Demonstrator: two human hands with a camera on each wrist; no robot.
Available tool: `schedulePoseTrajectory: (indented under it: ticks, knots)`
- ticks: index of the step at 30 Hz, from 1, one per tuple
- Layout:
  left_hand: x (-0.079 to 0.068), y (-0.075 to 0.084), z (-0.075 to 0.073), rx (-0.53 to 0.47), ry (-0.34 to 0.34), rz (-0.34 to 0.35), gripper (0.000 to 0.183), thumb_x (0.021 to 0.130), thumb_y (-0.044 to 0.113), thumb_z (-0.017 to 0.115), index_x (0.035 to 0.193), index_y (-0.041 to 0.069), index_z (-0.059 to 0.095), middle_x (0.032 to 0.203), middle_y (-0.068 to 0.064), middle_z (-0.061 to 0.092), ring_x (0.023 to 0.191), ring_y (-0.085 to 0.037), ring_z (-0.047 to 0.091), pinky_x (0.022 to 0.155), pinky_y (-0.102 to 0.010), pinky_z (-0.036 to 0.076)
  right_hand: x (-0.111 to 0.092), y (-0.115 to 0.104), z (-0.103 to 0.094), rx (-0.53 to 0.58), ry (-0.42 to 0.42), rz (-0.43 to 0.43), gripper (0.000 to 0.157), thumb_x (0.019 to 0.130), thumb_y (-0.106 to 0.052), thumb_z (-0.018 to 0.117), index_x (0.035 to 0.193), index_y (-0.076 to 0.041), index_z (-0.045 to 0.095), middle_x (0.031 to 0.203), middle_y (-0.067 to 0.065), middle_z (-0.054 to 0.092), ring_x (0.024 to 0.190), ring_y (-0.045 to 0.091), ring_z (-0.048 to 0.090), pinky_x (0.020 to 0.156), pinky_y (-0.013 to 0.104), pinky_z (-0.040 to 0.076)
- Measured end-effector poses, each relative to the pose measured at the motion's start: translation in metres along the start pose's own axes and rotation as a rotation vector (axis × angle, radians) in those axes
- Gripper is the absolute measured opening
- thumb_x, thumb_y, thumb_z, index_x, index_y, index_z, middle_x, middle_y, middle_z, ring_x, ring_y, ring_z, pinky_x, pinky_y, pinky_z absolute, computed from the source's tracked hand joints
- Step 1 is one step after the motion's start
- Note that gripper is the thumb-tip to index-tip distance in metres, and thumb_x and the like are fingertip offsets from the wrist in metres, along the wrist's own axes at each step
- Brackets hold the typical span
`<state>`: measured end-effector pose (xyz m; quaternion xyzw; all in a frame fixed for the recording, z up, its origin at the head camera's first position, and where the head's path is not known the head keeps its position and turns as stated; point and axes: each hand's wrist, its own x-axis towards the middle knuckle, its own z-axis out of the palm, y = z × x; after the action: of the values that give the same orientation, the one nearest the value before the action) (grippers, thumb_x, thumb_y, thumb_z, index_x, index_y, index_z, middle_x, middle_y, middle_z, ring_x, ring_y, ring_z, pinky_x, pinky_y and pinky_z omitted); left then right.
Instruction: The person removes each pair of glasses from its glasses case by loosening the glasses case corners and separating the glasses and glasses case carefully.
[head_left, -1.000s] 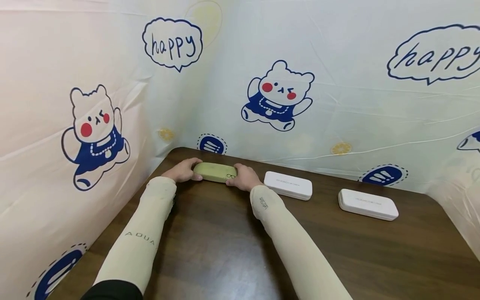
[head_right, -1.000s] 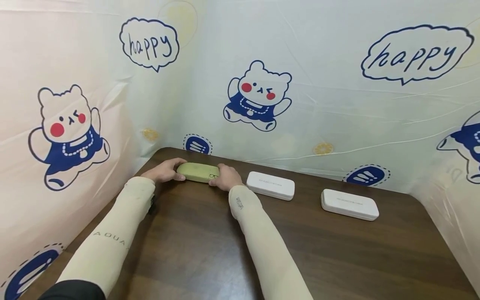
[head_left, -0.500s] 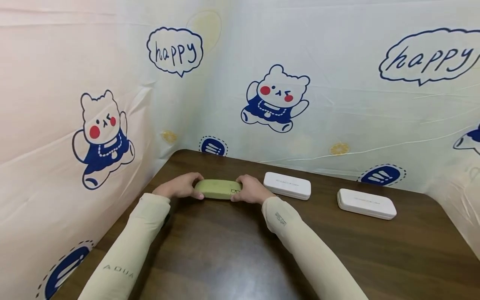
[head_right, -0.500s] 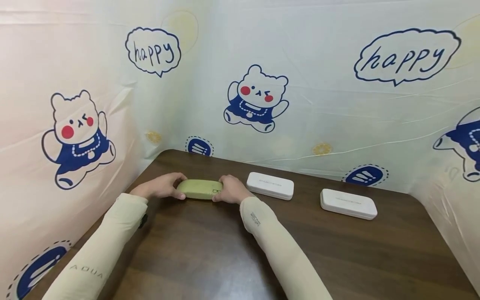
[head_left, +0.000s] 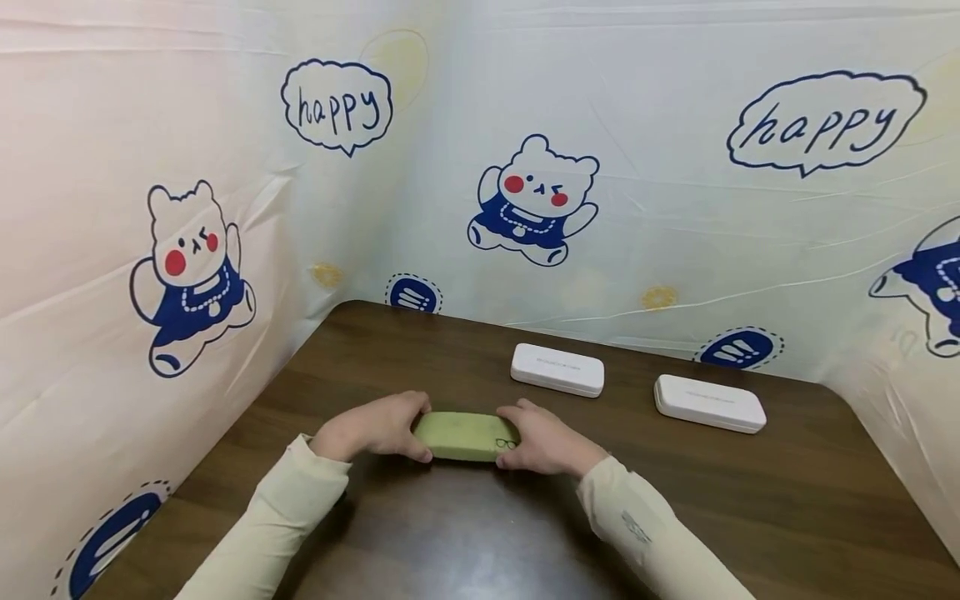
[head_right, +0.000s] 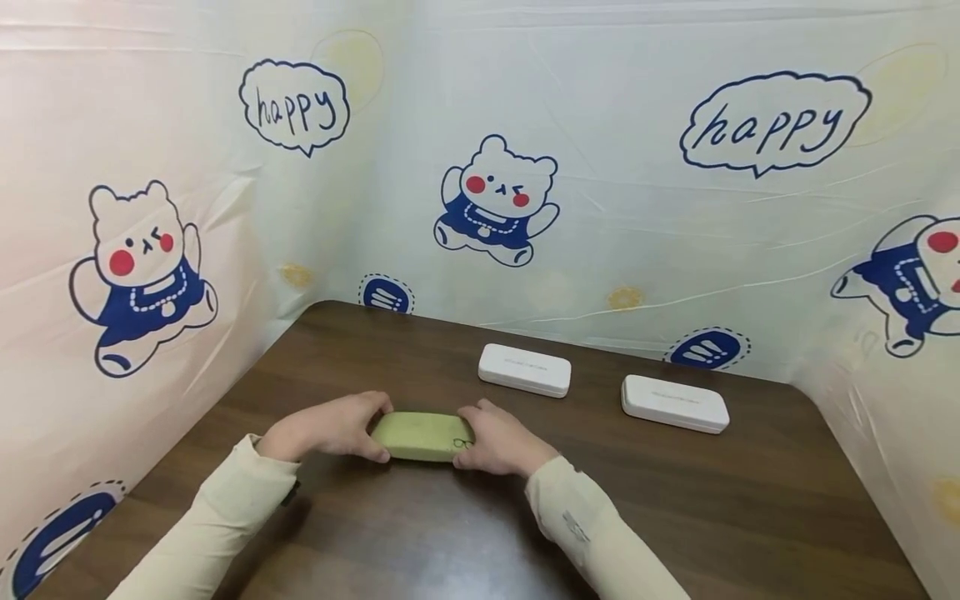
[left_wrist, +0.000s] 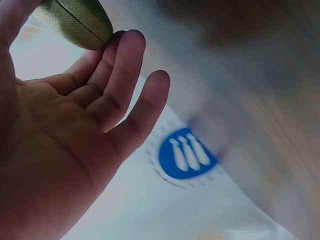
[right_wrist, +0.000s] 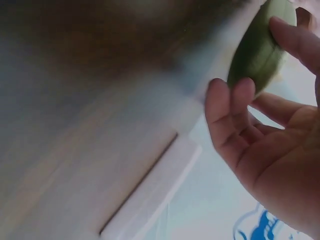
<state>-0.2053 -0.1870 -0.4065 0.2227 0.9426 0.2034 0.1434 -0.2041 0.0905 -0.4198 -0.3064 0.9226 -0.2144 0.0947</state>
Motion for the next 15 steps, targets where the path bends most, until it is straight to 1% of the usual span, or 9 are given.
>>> schedulePoseTrajectory:
  ticks: [3,6,11,15]
  knots:
    - [-0.003,0.024,0.010,0.002,-0.004,0.046,0.048,0.072,0.031,0.090,0.101,0.010,0.058,0.090,0.001,0.054,0.078,-0.015,0.053,0.073,-0.037,0.046,-0.027,0.005,-0.006,-0.007,-0.008,-0.008,0.067,0.078,-0.028,0.083,0.133,0.000,0.059,0.114,0.005,0.056,0.093,0.019,0.054,0.085,0.039,0.047]
    - [-0.004,0.046,0.022,0.025,-0.015,0.086,0.046,0.071,0.032,0.088,0.098,0.012,0.057,0.087,0.003,0.053,0.075,-0.014,0.052,0.069,-0.034,0.045,-0.054,0.010,-0.010,-0.013,-0.022,-0.007,0.064,0.077,-0.028,0.084,0.129,-0.001,0.060,0.110,0.001,0.055,0.089,0.016,0.053,0.080,0.037,0.047]
    - [-0.003,0.078,0.045,0.128,-0.024,0.144,0.046,0.069,0.037,0.086,0.093,0.015,0.053,0.084,0.006,0.049,0.072,-0.011,0.049,0.066,-0.031,0.045,-0.095,0.019,-0.011,-0.026,-0.034,0.014,0.062,0.076,-0.031,0.086,0.125,-0.003,0.062,0.111,-0.003,0.056,0.087,0.012,0.053,0.078,0.036,0.048]
    - [-0.002,0.097,0.060,0.225,-0.030,0.184,0.050,0.068,0.039,0.085,0.096,0.013,0.053,0.084,0.006,0.047,0.074,-0.012,0.048,0.068,-0.032,0.046,-0.119,0.021,-0.007,-0.070,-0.019,0.039,0.060,0.072,-0.031,0.088,0.119,-0.004,0.062,0.104,-0.003,0.053,0.078,0.011,0.051,0.069,0.035,0.047]
